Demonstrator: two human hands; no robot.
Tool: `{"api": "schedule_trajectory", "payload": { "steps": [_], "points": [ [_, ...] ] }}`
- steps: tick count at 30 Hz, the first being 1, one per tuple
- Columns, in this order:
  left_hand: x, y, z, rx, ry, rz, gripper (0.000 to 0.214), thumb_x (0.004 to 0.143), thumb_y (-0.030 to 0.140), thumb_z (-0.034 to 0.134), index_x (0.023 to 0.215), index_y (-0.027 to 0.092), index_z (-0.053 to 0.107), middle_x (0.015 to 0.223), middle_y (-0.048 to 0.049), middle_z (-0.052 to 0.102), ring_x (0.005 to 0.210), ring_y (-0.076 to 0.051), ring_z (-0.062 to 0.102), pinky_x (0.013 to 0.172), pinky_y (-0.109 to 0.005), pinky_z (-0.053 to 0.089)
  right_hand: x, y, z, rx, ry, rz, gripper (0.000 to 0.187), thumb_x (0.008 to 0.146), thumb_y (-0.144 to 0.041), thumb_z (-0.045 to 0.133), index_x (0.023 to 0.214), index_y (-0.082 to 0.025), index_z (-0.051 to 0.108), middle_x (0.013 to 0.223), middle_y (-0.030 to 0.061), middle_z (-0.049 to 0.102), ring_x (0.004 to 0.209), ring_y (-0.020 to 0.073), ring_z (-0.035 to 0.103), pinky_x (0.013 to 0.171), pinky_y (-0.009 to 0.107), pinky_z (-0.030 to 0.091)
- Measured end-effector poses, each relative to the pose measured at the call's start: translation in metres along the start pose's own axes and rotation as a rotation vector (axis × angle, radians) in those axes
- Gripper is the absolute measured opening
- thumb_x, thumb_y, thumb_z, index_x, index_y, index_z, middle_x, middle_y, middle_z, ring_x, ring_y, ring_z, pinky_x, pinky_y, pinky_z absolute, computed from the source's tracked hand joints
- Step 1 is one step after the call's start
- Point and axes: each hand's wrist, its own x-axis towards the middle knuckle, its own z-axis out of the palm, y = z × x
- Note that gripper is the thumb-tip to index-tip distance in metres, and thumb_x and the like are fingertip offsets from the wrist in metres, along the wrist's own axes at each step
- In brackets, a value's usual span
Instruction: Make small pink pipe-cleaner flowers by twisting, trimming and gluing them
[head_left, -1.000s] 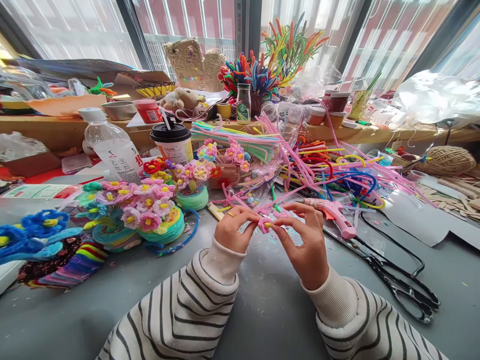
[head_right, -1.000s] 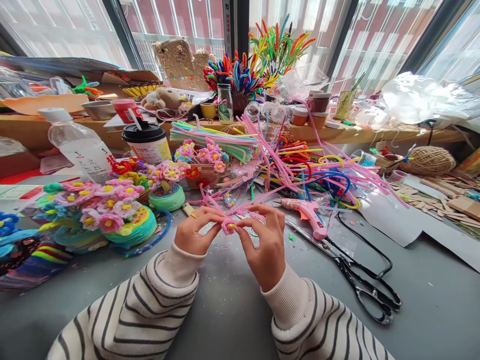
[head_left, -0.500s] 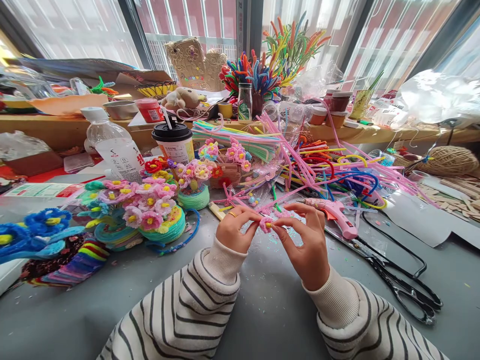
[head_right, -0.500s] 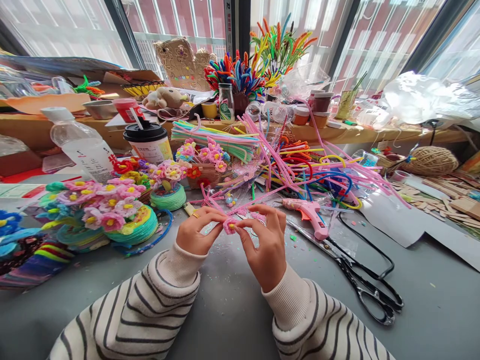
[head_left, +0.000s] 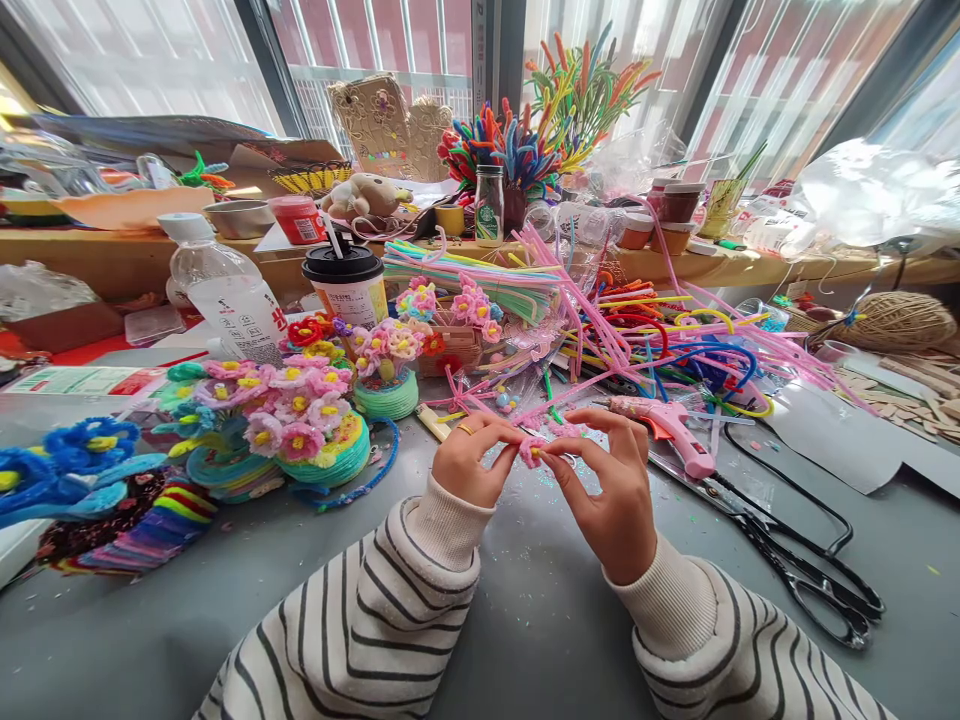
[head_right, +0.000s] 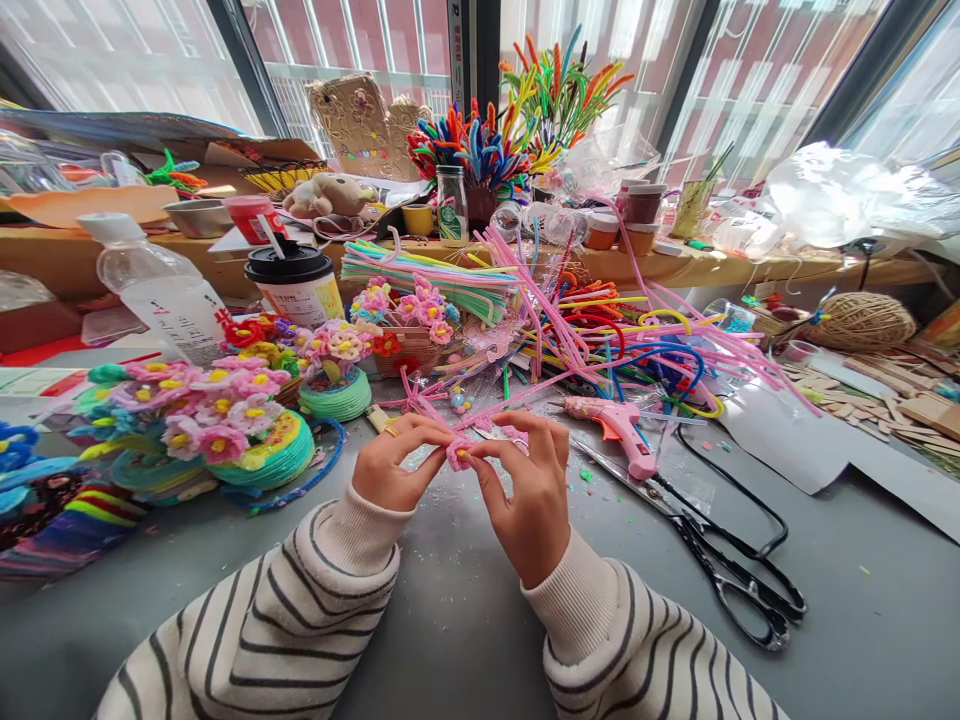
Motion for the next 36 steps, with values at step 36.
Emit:
{"api": "schedule_trajectory", "payload": {
  "steps": [36],
  "points": [
    [-0.0002,-0.0036,0.0001,0.005,-0.023,-0.01,0.007,0.067,0.014,0.053,0.068,0.016,0.06,0.068,-0.0038,0.06,0.067,-0.012,0.055,0.065,-0.025,0.044,0.0025,-0.0036,-0.0058,0.005,0.027,0.048,0.009,0.067,-0.023,0.055,0.073,-0.022,0.061,0.097,0.0044,0.047,0.093,0.0209,0.04,0.08,0.037,0.032]
  ]
}}
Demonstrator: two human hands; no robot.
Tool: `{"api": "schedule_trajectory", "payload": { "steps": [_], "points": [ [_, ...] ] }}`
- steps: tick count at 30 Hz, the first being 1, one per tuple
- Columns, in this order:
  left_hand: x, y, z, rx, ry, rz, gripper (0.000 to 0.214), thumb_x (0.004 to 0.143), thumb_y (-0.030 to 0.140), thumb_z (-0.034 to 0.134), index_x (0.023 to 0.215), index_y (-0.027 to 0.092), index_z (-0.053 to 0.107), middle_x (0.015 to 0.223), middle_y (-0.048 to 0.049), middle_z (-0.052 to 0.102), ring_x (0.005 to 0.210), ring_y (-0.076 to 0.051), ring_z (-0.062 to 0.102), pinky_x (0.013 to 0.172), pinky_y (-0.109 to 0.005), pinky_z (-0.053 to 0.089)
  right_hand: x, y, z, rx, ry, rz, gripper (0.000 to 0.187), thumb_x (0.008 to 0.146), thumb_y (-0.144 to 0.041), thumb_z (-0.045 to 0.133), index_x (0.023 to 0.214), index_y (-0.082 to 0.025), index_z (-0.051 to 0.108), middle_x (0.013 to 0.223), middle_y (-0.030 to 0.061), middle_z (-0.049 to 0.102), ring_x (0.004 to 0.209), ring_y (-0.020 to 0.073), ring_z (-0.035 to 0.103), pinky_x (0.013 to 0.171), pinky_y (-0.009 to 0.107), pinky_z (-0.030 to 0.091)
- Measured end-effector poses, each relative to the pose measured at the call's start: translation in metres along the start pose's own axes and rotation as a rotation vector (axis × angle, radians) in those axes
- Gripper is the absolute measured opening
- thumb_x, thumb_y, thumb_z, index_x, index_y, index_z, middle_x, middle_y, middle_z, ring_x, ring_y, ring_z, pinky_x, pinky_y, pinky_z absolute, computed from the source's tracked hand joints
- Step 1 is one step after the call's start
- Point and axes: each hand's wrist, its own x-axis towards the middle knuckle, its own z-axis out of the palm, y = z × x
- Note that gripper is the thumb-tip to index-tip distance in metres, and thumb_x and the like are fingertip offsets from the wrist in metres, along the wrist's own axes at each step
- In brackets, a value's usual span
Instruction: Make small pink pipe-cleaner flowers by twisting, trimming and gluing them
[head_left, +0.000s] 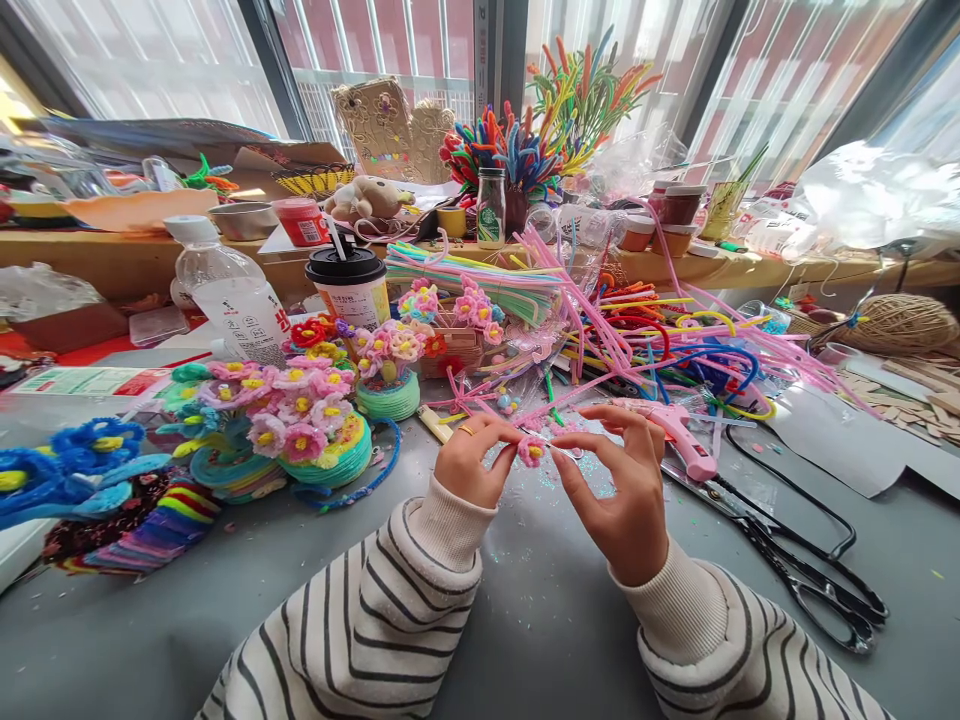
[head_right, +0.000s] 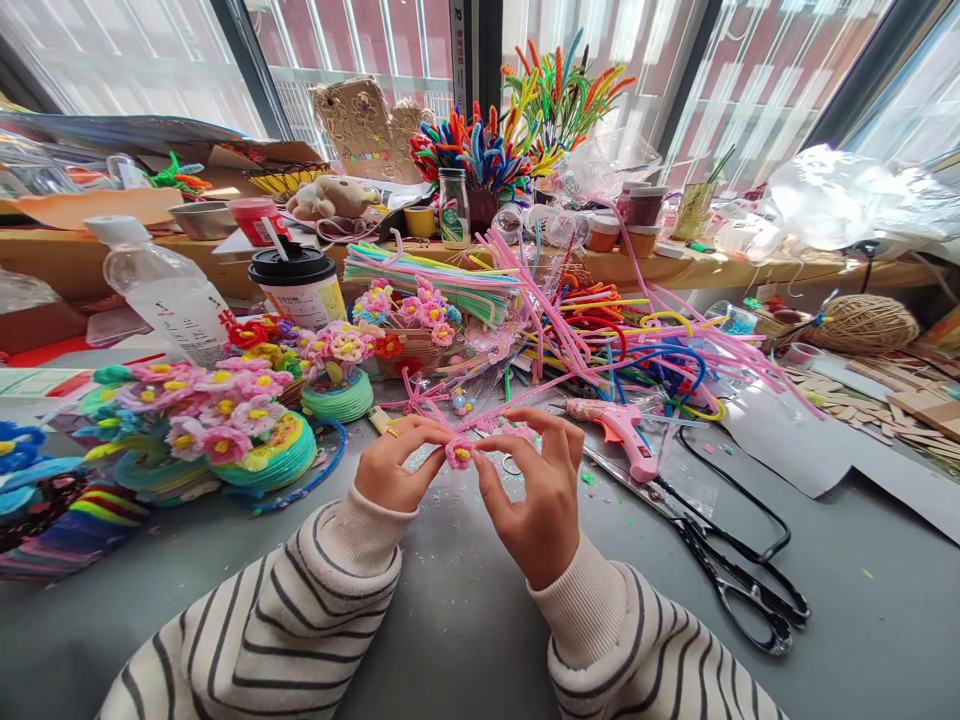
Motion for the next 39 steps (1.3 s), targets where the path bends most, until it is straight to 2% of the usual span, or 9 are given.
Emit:
{"api": "schedule_trajectory", "payload": {
  "steps": [13,28,39],
  "points": [
    [0.0007,0.0031,0.002,-0.01,0.035,0.01,0.007,0.066,0.011,0.053,0.064,0.015,0.059,0.065,-0.0043,0.059,0.065,-0.013,0.055,0.063,-0.025,0.044,0.0001,0.0024,0.0037,0.0,-0.013,-0.051,0.006,0.067,-0.02,0.057,0.069,-0.022,0.063,0.094,0.0042,0.049,0.091,0.02,0.041,0.079,0.036,0.033],
    [0.0001,0.0051,-0.0004,0.022,-0.021,0.014,0.009,0.067,0.011,0.052,0.067,0.015,0.06,0.067,-0.0037,0.059,0.066,-0.012,0.054,0.063,-0.024,0.043,-0.0016,0.0016,0.0047,-0.007,-0.009,-0.043,0.005,0.066,-0.022,0.058,0.068,-0.022,0.063,0.093,0.0043,0.05,0.09,0.0201,0.041,0.079,0.036,0.033],
    [-0.0002,0.0074,0.0006,-0.005,-0.007,-0.01,0.007,0.066,0.012,0.053,0.067,0.015,0.06,0.067,-0.0038,0.059,0.066,-0.012,0.054,0.063,-0.024,0.044,-0.0015,0.0016,0.0052,-0.013,-0.018,-0.069,0.004,0.067,-0.021,0.057,0.067,-0.021,0.061,0.093,0.0046,0.051,0.089,0.0201,0.042,0.078,0.037,0.033]
  ]
}}
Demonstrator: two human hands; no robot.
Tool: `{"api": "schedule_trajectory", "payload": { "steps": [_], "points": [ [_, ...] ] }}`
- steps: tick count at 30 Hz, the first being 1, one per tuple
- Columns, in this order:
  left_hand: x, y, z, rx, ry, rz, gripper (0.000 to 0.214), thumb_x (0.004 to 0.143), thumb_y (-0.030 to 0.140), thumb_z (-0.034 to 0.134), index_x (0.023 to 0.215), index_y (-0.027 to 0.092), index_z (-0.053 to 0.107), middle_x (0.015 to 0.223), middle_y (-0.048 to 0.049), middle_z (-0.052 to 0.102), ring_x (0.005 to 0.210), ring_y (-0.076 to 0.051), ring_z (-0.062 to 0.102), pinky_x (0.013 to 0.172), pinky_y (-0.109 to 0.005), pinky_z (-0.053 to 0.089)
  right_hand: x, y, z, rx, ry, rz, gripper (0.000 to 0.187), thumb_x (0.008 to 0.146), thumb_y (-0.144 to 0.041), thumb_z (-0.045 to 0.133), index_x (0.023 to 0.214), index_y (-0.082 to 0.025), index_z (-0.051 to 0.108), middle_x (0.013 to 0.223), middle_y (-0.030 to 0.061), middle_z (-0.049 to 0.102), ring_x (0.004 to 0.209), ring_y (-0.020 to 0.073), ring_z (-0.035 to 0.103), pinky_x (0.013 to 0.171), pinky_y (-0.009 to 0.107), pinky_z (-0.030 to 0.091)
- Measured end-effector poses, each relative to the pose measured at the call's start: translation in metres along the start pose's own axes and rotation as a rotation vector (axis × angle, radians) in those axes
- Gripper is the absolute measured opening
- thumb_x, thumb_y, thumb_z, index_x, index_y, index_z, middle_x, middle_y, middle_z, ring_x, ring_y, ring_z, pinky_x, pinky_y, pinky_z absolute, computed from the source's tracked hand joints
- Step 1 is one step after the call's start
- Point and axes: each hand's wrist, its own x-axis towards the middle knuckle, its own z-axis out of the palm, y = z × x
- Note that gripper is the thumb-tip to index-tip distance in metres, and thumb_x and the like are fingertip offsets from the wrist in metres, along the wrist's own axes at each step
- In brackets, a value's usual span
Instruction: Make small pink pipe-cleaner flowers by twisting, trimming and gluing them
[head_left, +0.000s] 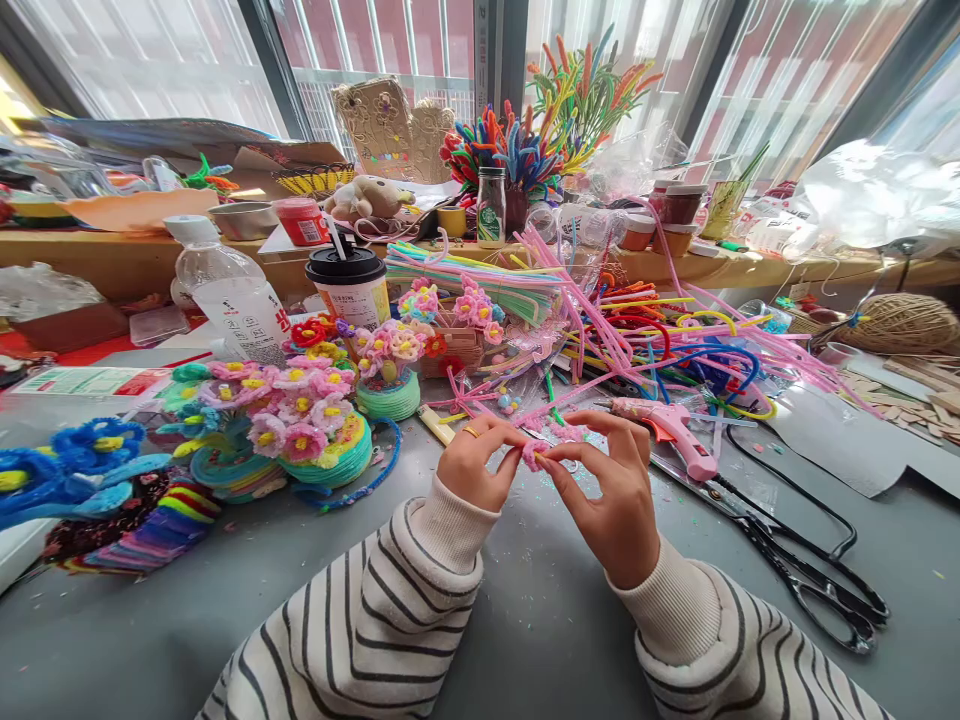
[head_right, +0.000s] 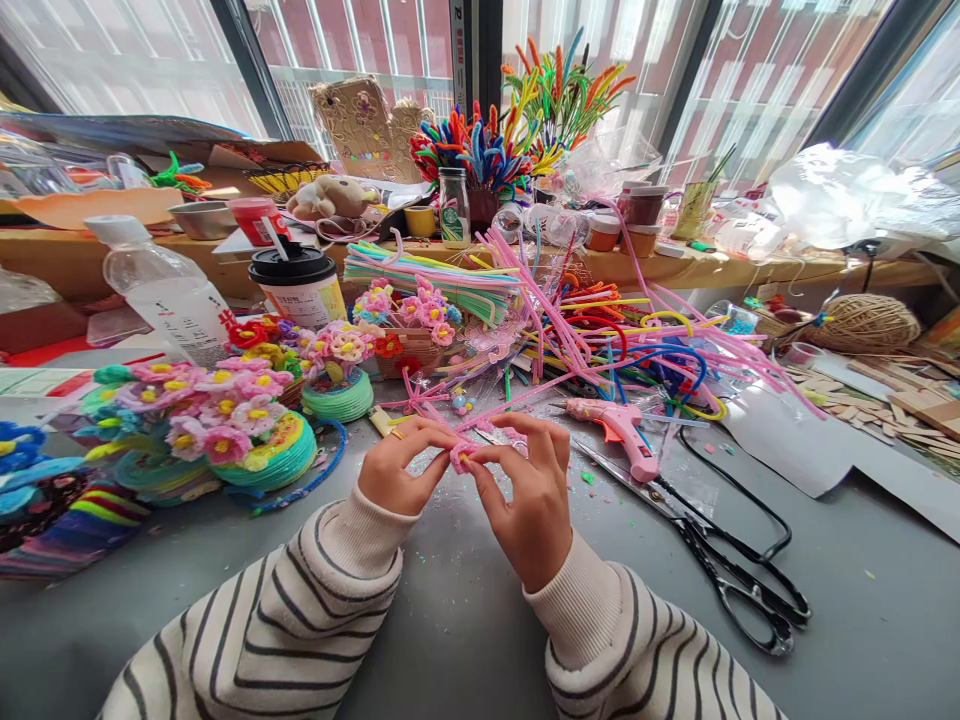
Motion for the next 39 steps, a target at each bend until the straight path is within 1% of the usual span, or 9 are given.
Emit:
{"api": "schedule_trajectory", "payload": {
  "steps": [9,14,18,21,24,28,33,36,39],
  "points": [
    [-0.001,-0.002,0.0,0.015,-0.001,0.012,0.008,0.067,0.013,0.052,0.069,0.017,0.059,0.068,-0.003,0.058,0.068,-0.012,0.053,0.064,-0.025,0.043,0.0,-0.001,0.0,-0.011,0.002,-0.011,0.004,0.067,-0.02,0.057,0.067,-0.021,0.061,0.093,0.0047,0.051,0.089,0.02,0.042,0.079,0.037,0.032],
    [-0.001,0.001,0.002,0.044,0.11,-0.057,0.012,0.063,0.016,0.055,0.075,0.016,0.055,0.074,-0.0039,0.053,0.07,-0.014,0.051,0.064,-0.027,0.043,0.0,-0.001,0.0,-0.014,0.033,-0.025,0.005,0.068,-0.02,0.056,0.068,-0.021,0.061,0.093,0.0044,0.051,0.089,0.0199,0.042,0.08,0.037,0.032],
    [-0.002,0.003,0.006,-0.079,0.117,-0.246,0.022,0.06,0.017,0.057,0.079,0.017,0.044,0.067,0.0002,0.051,0.058,-0.011,0.049,0.056,-0.025,0.043,0.0,-0.001,0.001,-0.026,0.057,-0.038,0.005,0.067,-0.019,0.057,0.069,-0.021,0.061,0.093,0.0044,0.051,0.089,0.02,0.042,0.08,0.037,0.032],
    [-0.002,0.004,0.009,-0.36,0.123,-0.414,0.03,0.059,0.017,0.058,0.078,0.019,0.035,0.065,0.0024,0.05,0.055,-0.009,0.051,0.055,-0.023,0.044,-0.001,0.0,0.001,-0.042,0.08,-0.041,0.005,0.067,-0.019,0.057,0.07,-0.021,0.061,0.093,0.0043,0.051,0.089,0.0202,0.043,0.079,0.037,0.032],
    [-0.001,0.004,0.009,-0.632,0.11,-0.532,0.033,0.059,0.017,0.059,0.077,0.019,0.032,0.066,0.0025,0.053,0.057,-0.009,0.054,0.056,-0.023,0.045,-0.001,0.0,0.002,-0.057,0.097,-0.041,0.006,0.067,-0.019,0.057,0.071,-0.021,0.061,0.093,0.0044,0.051,0.089,0.0203,0.043,0.079,0.037,0.033],
    [0.004,0.006,0.006,-0.934,0.038,-0.761,0.035,0.059,0.023,0.061,0.075,0.019,0.03,0.06,0.0039,0.056,0.053,-0.01,0.057,0.056,-0.025,0.047,-0.002,0.001,0.003,-0.068,0.119,-0.063,0.006,0.067,-0.019,0.057,0.07,-0.021,0.061,0.092,0.0045,0.051,0.089,0.0201,0.043,0.079,0.036,0.034],
    [0.011,0.003,0.004,-1.102,-0.059,-1.073,0.041,0.055,0.016,0.067,0.073,0.018,0.031,0.054,0.0034,0.058,0.049,-0.008,0.057,0.054,-0.021,0.048,-0.002,0.0,0.003,-0.093,0.13,-0.148,0.007,0.067,-0.018,0.058,0.071,-0.022,0.061,0.091,0.0035,0.052,0.086,0.0189,0.043,0.076,0.034,0.036],
    [0.011,0.0,0.004,-1.169,-0.061,-1.154,0.04,0.054,0.01,0.067,0.072,0.017,0.032,0.061,0.0008,0.06,0.052,-0.008,0.058,0.053,-0.019,0.048,-0.003,0.0,0.003,-0.11,0.129,-0.195,0.008,0.067,-0.017,0.059,0.073,-0.022,0.06,0.091,0.003,0.052,0.085,0.0185,0.043,0.075,0.033,0.037],
    [0.01,-0.002,0.004,-1.234,-0.091,-1.156,0.037,0.055,0.008,0.066,0.071,0.016,0.034,0.064,-0.0006,0.06,0.054,-0.009,0.059,0.053,-0.019,0.049,-0.005,0.001,0.004,-0.119,0.115,-0.205,0.01,0.067,-0.017,0.059,0.075,-0.023,0.06,0.092,0.0027,0.052,0.087,0.0187,0.043,0.076,0.033,0.037]
  ]
}}
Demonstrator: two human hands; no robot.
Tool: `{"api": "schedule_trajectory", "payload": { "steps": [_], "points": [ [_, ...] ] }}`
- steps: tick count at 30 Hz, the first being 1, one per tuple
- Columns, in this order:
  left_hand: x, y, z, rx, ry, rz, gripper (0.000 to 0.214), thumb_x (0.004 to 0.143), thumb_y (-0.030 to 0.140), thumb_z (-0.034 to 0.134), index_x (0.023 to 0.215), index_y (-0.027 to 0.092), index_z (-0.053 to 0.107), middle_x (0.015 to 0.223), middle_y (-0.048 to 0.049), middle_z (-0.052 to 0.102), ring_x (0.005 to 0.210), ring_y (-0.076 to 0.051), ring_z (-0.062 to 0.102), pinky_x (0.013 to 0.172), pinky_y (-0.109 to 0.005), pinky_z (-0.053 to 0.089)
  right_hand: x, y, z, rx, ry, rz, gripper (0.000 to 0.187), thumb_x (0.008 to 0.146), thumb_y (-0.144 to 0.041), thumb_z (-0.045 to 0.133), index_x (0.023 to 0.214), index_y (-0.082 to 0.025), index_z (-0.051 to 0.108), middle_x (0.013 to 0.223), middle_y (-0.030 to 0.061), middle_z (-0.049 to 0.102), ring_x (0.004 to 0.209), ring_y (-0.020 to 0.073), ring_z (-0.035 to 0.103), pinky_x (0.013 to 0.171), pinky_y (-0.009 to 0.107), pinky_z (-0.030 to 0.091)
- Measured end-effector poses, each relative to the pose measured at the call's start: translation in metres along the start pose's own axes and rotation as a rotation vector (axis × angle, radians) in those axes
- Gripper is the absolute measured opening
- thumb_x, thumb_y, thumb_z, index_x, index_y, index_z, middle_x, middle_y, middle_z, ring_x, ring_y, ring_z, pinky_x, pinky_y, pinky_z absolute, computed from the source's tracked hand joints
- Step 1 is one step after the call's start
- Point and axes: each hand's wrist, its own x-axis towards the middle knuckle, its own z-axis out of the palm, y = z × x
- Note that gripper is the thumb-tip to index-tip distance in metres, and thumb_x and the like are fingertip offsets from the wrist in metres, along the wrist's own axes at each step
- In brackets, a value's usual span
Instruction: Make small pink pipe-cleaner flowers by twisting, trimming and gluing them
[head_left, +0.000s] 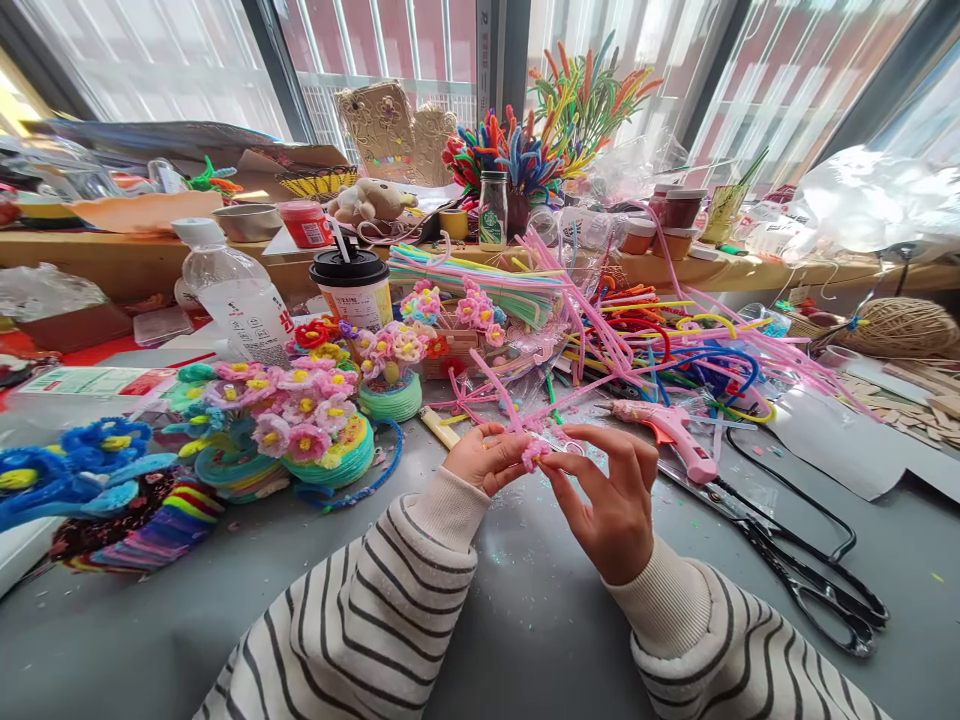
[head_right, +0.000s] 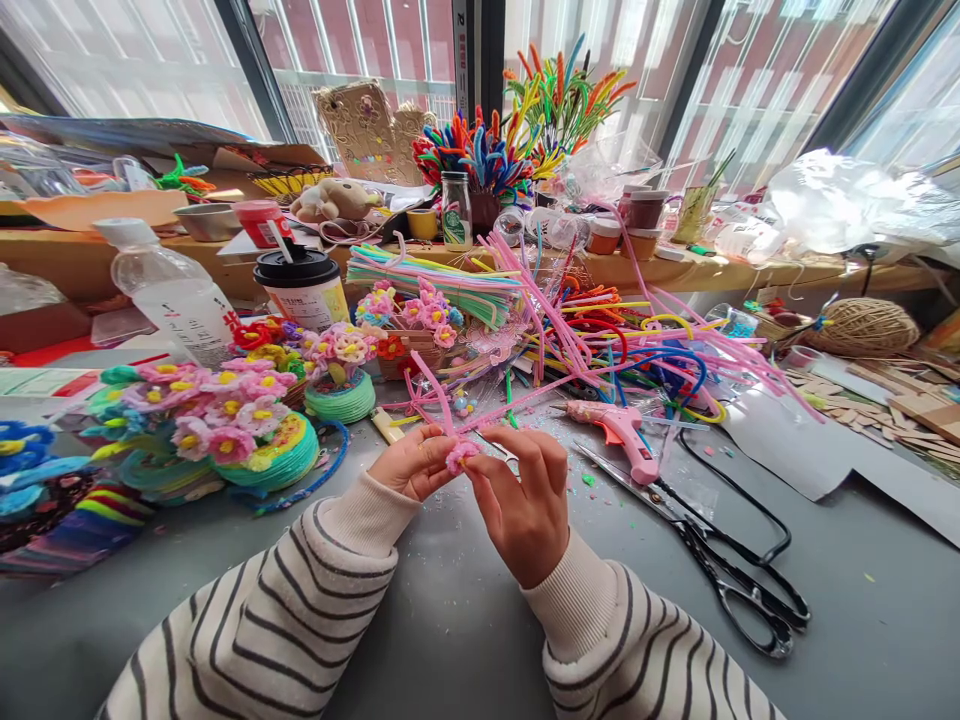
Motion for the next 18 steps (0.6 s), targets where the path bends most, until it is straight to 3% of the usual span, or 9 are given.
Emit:
{"api": "schedule_trajectory", "payload": {
  "steps": [18],
  "points": [
    [-0.0001,-0.0012,-0.0012,-0.036,0.013,-0.021,0.026,0.063,0.004,0.058,0.071,0.015,0.036,0.064,0.0,0.058,0.052,-0.008,0.058,0.051,-0.018,0.049,0.0008,-0.0016,-0.0008,-0.008,0.003,0.016,0.01,0.068,-0.019,0.058,0.075,-0.024,0.06,0.091,0.0023,0.052,0.086,0.0184,0.043,0.076,0.033,0.036]
  ]
}}
